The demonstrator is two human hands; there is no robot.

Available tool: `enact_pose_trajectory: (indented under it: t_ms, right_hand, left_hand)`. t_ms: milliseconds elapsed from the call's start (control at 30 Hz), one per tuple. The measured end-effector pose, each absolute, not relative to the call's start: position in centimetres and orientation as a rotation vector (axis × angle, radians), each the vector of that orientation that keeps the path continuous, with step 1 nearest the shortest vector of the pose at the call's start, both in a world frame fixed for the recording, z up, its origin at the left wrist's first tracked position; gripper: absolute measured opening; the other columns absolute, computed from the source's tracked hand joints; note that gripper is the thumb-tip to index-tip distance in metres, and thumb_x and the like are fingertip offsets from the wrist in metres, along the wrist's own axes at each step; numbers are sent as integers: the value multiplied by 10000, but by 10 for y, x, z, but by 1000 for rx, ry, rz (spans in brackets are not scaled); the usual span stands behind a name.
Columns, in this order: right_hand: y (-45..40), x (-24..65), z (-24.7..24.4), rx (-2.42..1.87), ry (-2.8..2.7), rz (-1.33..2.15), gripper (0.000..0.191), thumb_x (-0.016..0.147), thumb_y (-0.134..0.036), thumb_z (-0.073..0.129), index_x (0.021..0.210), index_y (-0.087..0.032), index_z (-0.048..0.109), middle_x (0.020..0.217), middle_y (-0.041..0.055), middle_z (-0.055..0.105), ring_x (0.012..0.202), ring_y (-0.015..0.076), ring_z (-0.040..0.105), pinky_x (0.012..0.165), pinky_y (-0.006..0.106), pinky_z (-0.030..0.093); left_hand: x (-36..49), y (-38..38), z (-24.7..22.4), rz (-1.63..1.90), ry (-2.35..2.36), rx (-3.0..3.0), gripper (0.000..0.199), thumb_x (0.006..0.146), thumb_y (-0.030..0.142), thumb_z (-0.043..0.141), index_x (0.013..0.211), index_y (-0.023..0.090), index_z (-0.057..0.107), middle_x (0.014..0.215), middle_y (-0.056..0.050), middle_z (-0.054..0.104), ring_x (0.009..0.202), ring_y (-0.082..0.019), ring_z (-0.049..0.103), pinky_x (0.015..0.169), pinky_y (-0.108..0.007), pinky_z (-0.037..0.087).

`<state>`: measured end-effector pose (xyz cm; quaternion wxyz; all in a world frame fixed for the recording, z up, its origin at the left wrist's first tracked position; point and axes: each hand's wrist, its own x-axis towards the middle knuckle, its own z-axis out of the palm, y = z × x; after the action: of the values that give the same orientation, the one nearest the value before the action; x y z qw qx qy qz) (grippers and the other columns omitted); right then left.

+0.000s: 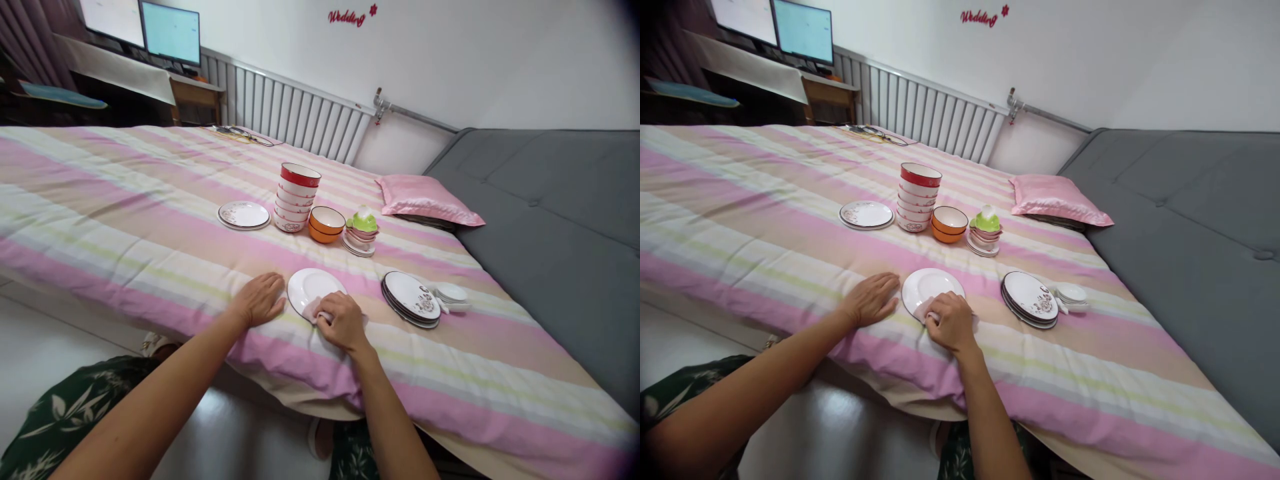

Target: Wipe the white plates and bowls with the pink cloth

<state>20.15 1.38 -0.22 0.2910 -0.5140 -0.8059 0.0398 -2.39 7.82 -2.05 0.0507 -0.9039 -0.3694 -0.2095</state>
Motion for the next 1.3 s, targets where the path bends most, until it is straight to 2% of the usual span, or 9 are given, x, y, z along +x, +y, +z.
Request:
enact_pose_trajectory:
  t_ms: [267,500,733,800,933,1033,1100,1200,1300]
  right_hand:
    - [11,193,-1,-1270,-2254,132,181,684,-133,569,788,-236,674,883,23,664,872,192,531,798,305,386]
    - [12,191,-2,-1242,-2255,153,220,728,-108,541,853,-237,669,892,23,668,885,193,543,800,313,396]
    - [17,206,4,-1212,-1764,219,284,850,-189,409,1044,-224,614,1067,57,641,1035,191,550,916,349,412]
    - [20,214,5,-1265,-1501,247,301,881,-274,376,1105,-214,568,1102,78,618,1022,193,564,871,337,447]
    - [32,237,-2,-1190,-1040,500,424,901,-450,243,1239,-245,395,1000,74,623,793,183,638,682,335,512]
    - [41,257,-9,-1071,-835,766,440,861,-516,275,1150,-241,460,936,63,637,780,204,652,673,377,526]
    - [44,268,-13,-1039,-668,871,388,789,-495,444,1045,-214,524,917,52,650,794,204,649,702,387,530]
    - [46,277,-17,-1068,-513,907,412,614,-360,679,969,-186,563,914,24,661,804,185,636,729,356,532]
    - [44,281,-23,-1258,-524,863,500,463,-240,771,919,-163,583,881,18,667,782,177,629,703,304,530]
  left_hand:
    - [-25,78,-22,-650,-1157,-2763,253,807,277,469,1015,151,538,1093,-143,594,1084,-262,526,943,-415,425]
    - [-24,78,-22,-624,-1158,-2759,241,816,279,460,1011,157,531,1086,-137,592,1083,-261,525,945,-407,416]
    - [-25,79,-22,-614,-1132,-2756,263,819,284,450,1021,135,528,1069,-150,590,1068,-261,529,940,-396,416]
    - [-25,79,-21,-612,-1126,-2756,259,817,282,452,1014,132,531,1060,-152,592,1060,-262,531,938,-397,417]
    - [-25,79,-21,-606,-1135,-2749,253,822,289,449,1011,143,533,1051,-138,595,1051,-256,536,954,-393,409]
    - [-25,79,-22,-601,-1130,-2755,262,826,295,441,1026,152,531,1056,-131,597,1058,-257,533,956,-403,408]
    - [-25,80,-22,-604,-1121,-2760,275,828,297,435,1032,141,532,1061,-141,597,1063,-261,530,957,-407,409]
    - [-24,81,-22,-597,-1116,-2758,294,832,302,428,1036,118,534,1066,-157,595,1068,-265,526,960,-400,406]
    - [-24,81,-22,-592,-1125,-2755,302,834,309,426,1041,117,533,1074,-158,593,1071,-266,525,954,-399,409]
